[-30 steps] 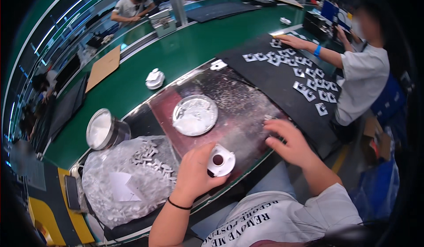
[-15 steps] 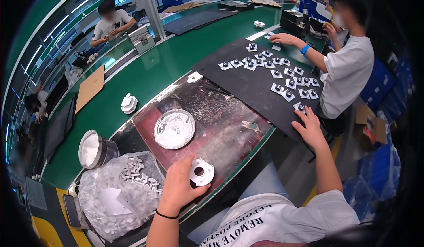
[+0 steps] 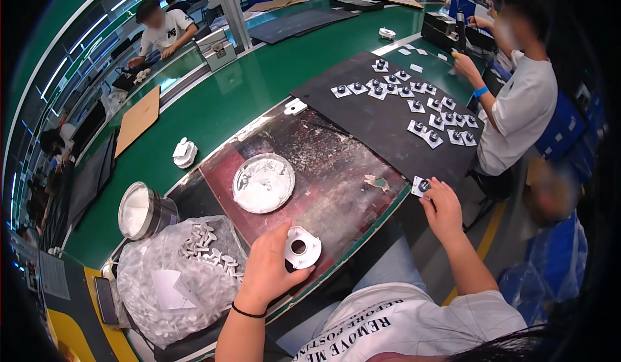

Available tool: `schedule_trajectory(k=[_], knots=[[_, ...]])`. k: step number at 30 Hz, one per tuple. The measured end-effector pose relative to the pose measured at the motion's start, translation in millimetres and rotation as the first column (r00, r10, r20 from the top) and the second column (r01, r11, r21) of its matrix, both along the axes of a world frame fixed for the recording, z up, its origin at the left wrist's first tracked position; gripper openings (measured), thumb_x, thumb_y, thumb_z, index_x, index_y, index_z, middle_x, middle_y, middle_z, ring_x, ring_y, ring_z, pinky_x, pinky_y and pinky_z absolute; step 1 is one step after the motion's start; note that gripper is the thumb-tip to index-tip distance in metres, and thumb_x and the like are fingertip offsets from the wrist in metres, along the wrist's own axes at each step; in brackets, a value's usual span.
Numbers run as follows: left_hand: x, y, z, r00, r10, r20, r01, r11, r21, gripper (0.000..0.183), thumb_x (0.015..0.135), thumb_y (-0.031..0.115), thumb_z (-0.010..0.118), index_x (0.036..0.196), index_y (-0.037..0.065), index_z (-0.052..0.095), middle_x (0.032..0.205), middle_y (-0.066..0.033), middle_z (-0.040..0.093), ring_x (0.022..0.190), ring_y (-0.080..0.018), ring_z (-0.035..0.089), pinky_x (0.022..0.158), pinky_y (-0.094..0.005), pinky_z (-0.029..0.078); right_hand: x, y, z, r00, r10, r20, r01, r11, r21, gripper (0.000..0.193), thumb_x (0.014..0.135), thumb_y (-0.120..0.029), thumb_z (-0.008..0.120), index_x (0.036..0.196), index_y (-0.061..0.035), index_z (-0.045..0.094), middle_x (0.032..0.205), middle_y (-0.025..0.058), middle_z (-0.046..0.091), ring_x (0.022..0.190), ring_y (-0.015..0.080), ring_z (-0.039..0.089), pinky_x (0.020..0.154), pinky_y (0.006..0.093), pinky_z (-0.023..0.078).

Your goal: The person repeatedly picks small white plastic pieces from a bag, dips them into a white paste, and inserts them into a white circular base. They then place the assembled units onto a black mat on the table.

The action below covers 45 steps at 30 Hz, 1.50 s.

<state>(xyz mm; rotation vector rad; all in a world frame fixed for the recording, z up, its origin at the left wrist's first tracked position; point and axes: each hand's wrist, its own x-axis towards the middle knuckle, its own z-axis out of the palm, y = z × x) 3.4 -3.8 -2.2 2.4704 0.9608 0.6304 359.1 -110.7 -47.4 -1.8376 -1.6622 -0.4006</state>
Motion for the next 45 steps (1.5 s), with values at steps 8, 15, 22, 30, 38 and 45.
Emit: schedule_trajectory(k=[8, 15, 22, 30, 38, 45], knots=[[1, -2, 0, 0.996, 0.053, 0.075, -0.05, 0.998, -0.041, 0.094, 0.058, 0.034, 0.083, 0.13, -0.006, 0.037, 0.118, -0.0224, 0.053, 0.107, -0.0396, 0.051, 0.094, -0.0433, 0.04, -7, 6, 9, 0.996, 0.05, -0.075, -0.042, 0.995, 0.095, 0.015, 0.078, -0.001, 0.062, 0.092, -0.0042, 0.061, 0.094, 0.0129, 0.064, 0.089, 0.0308, 0.061, 0.088, 0.0402, 0.046], [-3, 1, -10, 0.991, 0.037, 0.13, -0.034, 0.999, -0.024, 0.097, 0.062, 0.035, 0.082, 0.136, -0.001, 0.03, 0.112, -0.0205, 0.055, 0.101, -0.0394, 0.053, 0.09, -0.0446, 0.042, -87, 47, 41, 0.193, 0.265, -0.945, -0.629, 0.772, 0.088, 0.022, 0.09, -0.008, 0.059, 0.11, 0.0011, 0.058, 0.096, 0.0029, 0.06, 0.085, 0.0079, 0.055, 0.076, 0.0226, 0.045], [-5, 3, -16, 0.984, -0.014, 0.179, 0.036, 0.992, -0.12, 0.114, 0.062, 0.027, 0.083, 0.145, 0.004, 0.008, 0.12, -0.0221, 0.053, 0.11, -0.0386, 0.051, 0.095, -0.0434, 0.04, -142, 107, 41, 0.096, 0.064, -0.993, -0.885, 0.461, -0.056, 0.031, 0.087, -0.01, 0.064, 0.114, -0.0009, 0.051, 0.084, 0.0013, 0.06, 0.078, 0.005, 0.054, 0.068, 0.0212, 0.043], [-4, 4, -20, 0.971, -0.002, 0.24, 0.025, 0.995, -0.092, 0.109, 0.063, 0.029, 0.08, 0.144, 0.002, 0.013, 0.115, -0.0199, 0.056, 0.106, -0.0372, 0.053, 0.092, -0.0438, 0.041, -154, 114, 38, 0.166, 0.034, -0.986, -0.868, 0.479, -0.13, 0.03, 0.084, -0.009, 0.068, 0.106, -0.0028, 0.048, 0.075, -0.0001, 0.059, 0.068, 0.0041, 0.053, 0.06, 0.0198, 0.041], [-4, 3, -16, 0.976, 0.002, 0.216, 0.019, 0.995, -0.096, 0.11, 0.062, 0.027, 0.081, 0.144, 0.002, 0.012, 0.114, -0.0192, 0.056, 0.105, -0.0366, 0.053, 0.091, -0.0438, 0.041, -152, 114, 38, 0.123, -0.006, -0.992, -0.904, 0.411, -0.115, 0.025, 0.084, -0.008, 0.066, 0.101, -0.0037, 0.049, 0.075, -0.0005, 0.058, 0.066, 0.0025, 0.05, 0.056, 0.0194, 0.038], [-5, 5, -18, 0.973, -0.014, 0.232, 0.04, 0.993, -0.11, 0.111, 0.062, 0.027, 0.081, 0.145, 0.003, 0.011, 0.113, -0.0196, 0.056, 0.103, -0.0367, 0.053, 0.09, -0.0429, 0.042, -155, 116, 37, 0.154, 0.063, -0.986, -0.889, 0.444, -0.111, 0.018, 0.083, -0.005, 0.065, 0.095, -0.0038, 0.051, 0.073, -0.0022, 0.055, 0.065, 0.0018, 0.048, 0.056, 0.0183, 0.038]])
